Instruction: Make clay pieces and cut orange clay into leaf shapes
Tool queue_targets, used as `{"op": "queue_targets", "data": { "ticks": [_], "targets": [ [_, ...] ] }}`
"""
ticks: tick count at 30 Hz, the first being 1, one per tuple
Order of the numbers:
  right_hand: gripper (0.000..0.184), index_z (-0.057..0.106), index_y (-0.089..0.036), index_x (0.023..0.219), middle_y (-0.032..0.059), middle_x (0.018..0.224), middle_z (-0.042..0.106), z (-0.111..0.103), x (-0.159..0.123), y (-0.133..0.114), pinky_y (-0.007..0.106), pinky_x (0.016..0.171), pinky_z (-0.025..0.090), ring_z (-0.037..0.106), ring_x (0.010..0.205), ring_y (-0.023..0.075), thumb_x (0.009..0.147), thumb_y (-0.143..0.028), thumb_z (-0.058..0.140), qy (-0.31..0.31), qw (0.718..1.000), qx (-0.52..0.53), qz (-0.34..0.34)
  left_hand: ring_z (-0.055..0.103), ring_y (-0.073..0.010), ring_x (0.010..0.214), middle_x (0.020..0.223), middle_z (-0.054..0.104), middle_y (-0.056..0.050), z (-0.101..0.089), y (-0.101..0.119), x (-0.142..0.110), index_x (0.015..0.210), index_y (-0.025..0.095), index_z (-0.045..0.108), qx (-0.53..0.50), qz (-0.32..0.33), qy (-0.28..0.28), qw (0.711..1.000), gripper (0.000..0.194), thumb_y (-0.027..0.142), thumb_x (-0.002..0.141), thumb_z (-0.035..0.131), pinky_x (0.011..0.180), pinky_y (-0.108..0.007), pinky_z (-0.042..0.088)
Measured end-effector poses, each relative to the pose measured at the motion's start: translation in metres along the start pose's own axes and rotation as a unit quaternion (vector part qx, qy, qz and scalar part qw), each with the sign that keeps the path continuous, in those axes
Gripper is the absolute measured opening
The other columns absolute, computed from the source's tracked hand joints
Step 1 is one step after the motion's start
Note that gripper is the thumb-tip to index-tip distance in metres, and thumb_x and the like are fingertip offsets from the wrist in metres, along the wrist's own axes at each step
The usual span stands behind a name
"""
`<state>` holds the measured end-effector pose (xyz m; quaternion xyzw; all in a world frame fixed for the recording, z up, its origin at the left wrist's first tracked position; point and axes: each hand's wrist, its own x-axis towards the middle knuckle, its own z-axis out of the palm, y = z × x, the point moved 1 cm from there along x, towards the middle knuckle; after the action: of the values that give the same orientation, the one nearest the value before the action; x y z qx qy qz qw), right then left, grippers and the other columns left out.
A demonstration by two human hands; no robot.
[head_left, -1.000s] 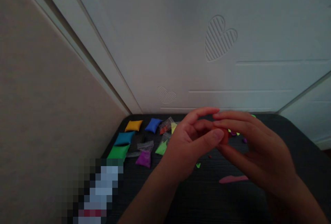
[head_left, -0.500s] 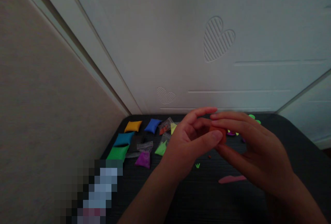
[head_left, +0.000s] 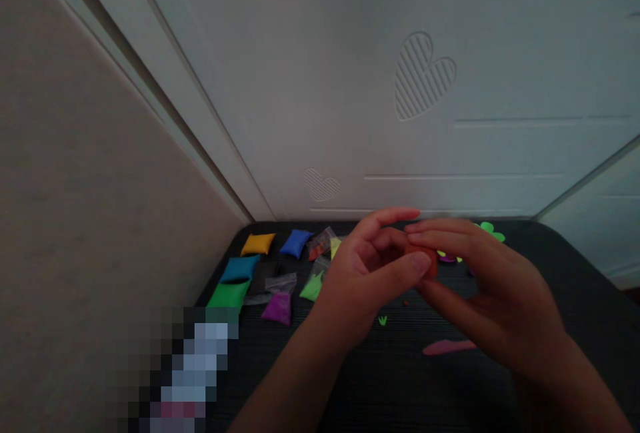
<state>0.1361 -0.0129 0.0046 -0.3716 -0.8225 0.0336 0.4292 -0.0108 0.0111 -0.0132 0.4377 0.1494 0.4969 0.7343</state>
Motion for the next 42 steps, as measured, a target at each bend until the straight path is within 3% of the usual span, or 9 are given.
{"op": "queue_targets", "data": {
  "ticks": [20,42],
  "targets": [
    [0.036,0.053,-0.024,0.114,0.0041,0.109,0.063,0.0054,-0.0002,-0.0014,0.031,0.085,0.048,0.058,0.102,0.0181,0.079,-0.019,0.061,-0.006,0.999,0.017,0.026,0.055,-0.0091,0.067,0.075,0.062,0.002,-0.0001,-0.0006,0.0012,0.105,0.023,0.061,0.035,0.002,0.019,0.999,0.033,0.020,0.073,0.069,0.064,-0.021,0.043],
    [0.037,0.053,-0.022,0.115,0.0016,0.113,0.060,0.0060,0.0001,0.0003,0.020,0.093,0.040,0.053,0.107,0.0110,0.080,-0.017,0.062,-0.008,0.999,0.027,0.021,0.056,-0.0051,0.068,0.075,0.064,0.003,-0.0004,-0.0018,0.0017,0.105,0.022,0.062,0.016,0.018,0.009,1.000,0.030,0.015,0.076,0.067,0.064,-0.015,0.044]
  ]
}}
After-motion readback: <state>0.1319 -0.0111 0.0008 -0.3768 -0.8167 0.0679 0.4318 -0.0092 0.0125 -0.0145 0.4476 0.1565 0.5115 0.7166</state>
